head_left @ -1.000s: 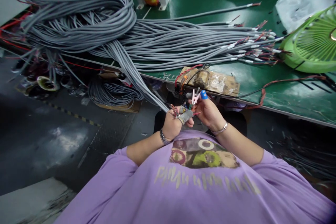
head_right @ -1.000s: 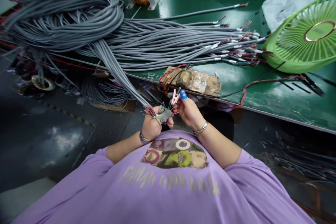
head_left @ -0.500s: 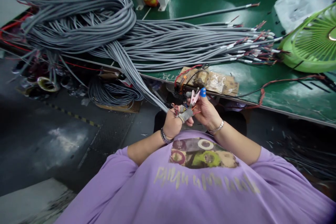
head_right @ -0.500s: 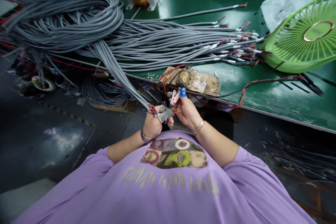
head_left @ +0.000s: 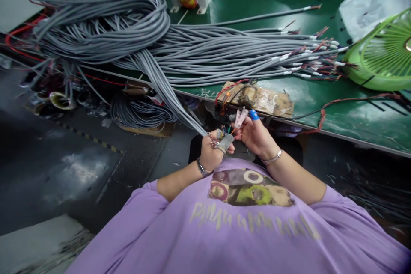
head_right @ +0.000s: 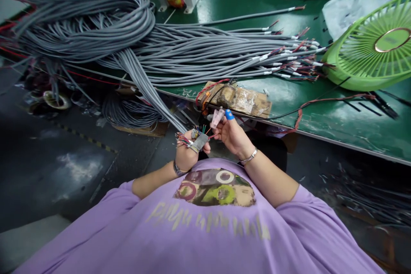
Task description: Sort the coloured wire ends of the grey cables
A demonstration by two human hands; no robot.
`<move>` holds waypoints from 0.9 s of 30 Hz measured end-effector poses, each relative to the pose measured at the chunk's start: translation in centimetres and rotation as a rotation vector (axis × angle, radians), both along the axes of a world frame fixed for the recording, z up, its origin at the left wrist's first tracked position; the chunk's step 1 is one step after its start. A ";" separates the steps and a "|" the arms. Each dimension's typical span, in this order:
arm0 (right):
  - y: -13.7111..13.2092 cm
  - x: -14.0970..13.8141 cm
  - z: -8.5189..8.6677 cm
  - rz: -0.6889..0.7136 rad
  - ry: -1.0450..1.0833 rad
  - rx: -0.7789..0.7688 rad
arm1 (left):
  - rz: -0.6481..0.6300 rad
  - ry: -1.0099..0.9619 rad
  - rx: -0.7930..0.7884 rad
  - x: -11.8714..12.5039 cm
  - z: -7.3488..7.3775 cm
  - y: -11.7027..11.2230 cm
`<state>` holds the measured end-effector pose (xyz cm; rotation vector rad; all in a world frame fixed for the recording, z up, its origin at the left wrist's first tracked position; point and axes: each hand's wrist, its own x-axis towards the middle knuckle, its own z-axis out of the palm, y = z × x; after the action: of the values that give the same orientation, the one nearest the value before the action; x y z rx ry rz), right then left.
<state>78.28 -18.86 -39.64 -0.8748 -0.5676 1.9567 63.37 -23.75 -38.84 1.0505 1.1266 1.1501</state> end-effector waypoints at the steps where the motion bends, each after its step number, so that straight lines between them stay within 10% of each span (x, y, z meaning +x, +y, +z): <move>1: 0.1 0.0 0.0 -0.013 -0.007 0.016 | -0.002 0.022 0.006 0.1 0.3 0.0; 13: 0.4 -1.2 -1.7 -0.428 -0.220 0.233 | 0.037 0.043 0.016 0.9 0.1 0.8; 18: 0.9 -1.8 -1.4 -0.219 -0.045 0.113 | 0.050 0.061 0.036 1.2 0.2 0.8; 27: 1.1 -2.2 -0.9 -0.294 0.039 -0.015 | 0.040 0.097 -0.011 1.1 0.0 0.6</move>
<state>76.06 -17.72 -40.57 -0.8744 -0.3782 1.7093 64.51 -23.14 -38.81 1.0889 1.2342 1.1332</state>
